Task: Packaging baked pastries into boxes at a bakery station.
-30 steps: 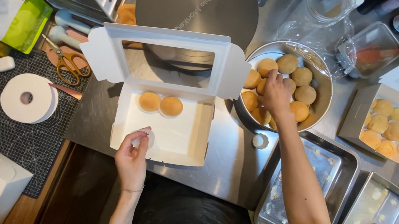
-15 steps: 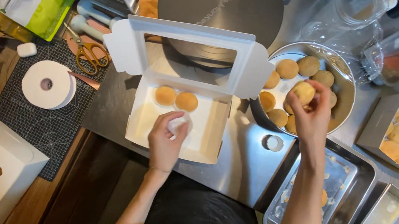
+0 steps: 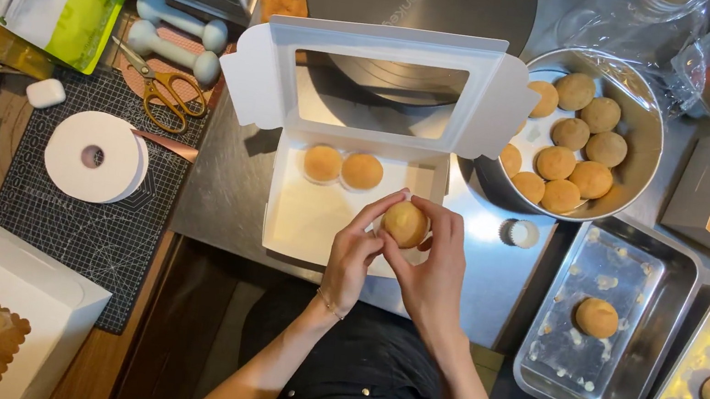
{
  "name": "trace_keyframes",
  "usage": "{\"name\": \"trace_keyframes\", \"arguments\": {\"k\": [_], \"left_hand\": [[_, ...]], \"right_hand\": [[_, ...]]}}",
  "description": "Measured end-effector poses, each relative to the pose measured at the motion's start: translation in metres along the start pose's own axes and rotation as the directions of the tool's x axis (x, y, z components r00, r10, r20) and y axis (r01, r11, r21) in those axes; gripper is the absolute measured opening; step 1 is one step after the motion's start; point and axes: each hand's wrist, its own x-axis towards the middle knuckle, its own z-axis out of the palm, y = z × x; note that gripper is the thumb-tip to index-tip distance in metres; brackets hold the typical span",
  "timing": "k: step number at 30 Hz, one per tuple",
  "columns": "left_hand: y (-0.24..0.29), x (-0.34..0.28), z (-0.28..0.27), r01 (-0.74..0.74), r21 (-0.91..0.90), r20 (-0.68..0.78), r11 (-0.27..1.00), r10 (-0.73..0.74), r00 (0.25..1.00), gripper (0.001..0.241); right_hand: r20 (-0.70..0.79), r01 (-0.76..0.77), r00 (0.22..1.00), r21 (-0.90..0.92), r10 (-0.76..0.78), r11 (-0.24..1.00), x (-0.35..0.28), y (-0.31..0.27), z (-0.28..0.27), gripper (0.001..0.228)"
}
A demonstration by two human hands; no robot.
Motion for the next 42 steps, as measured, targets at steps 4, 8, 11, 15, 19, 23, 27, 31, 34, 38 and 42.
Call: {"name": "trace_keyframes", "arguments": {"k": [4,8,11,15,19,23,27,31,34,38,42], "left_hand": [[0.001,-0.002,-0.004,-0.043,0.107,-0.058,0.993,0.050,0.997,0.053],[-0.013,0.001,-0.022,-0.068,0.198,-0.118,0.978,0.093,0.989,0.057],[-0.014,0.003,-0.035,-0.061,0.239,-0.144,0.969,0.098,0.985,0.056],[-0.028,0.017,-0.060,0.026,0.330,-0.098,0.944,0.006,0.995,0.056],[-0.026,0.034,-0.070,0.096,0.313,-0.026,0.945,-0.092,0.995,0.055],[-0.038,0.049,-0.081,0.093,0.346,-0.048,0.934,-0.082,0.995,0.057],[-0.099,0.054,-0.109,0.157,0.320,-0.145,0.934,-0.116,0.983,0.059],[-0.131,0.051,-0.127,0.324,0.206,-0.255,0.923,-0.269,0.929,0.064],[-0.127,0.053,-0.133,0.445,0.064,-0.281,0.893,-0.412,0.867,0.071],[-0.107,0.058,-0.130,0.475,0.002,-0.203,0.880,-0.465,0.862,0.074],[-0.106,0.061,-0.129,0.480,0.018,-0.210,0.877,-0.467,0.859,0.071]], "right_hand": [[-0.044,0.044,0.998,-0.164,-0.052,0.985,-0.013,-0.004,0.023,0.059],[-0.031,-0.003,1.000,-0.185,-0.003,0.983,-0.015,-0.007,0.042,0.059],[-0.018,-0.009,1.000,-0.230,0.004,0.973,-0.014,-0.007,0.050,0.059],[0.099,0.179,0.982,-0.258,-0.158,0.949,-0.005,-0.006,0.044,0.079],[0.222,0.104,0.974,-0.272,-0.043,0.957,0.001,0.017,0.044,0.064],[0.154,0.111,0.986,-0.348,-0.060,0.931,0.024,0.039,0.058,0.058],[0.018,0.110,0.993,-0.566,-0.120,0.817,0.050,0.074,0.080,0.058],[0.016,0.196,0.967,-0.683,-0.254,0.703,0.058,0.096,0.101,0.061],[0.039,0.110,0.994,-0.576,-0.107,0.810,0.058,0.105,0.109,0.056],[-0.011,0.152,0.984,-0.486,-0.179,0.861,0.060,0.122,0.114,0.065],[-0.009,0.036,0.999,-0.334,-0.042,0.942,0.064,0.123,0.105,0.062]]}}
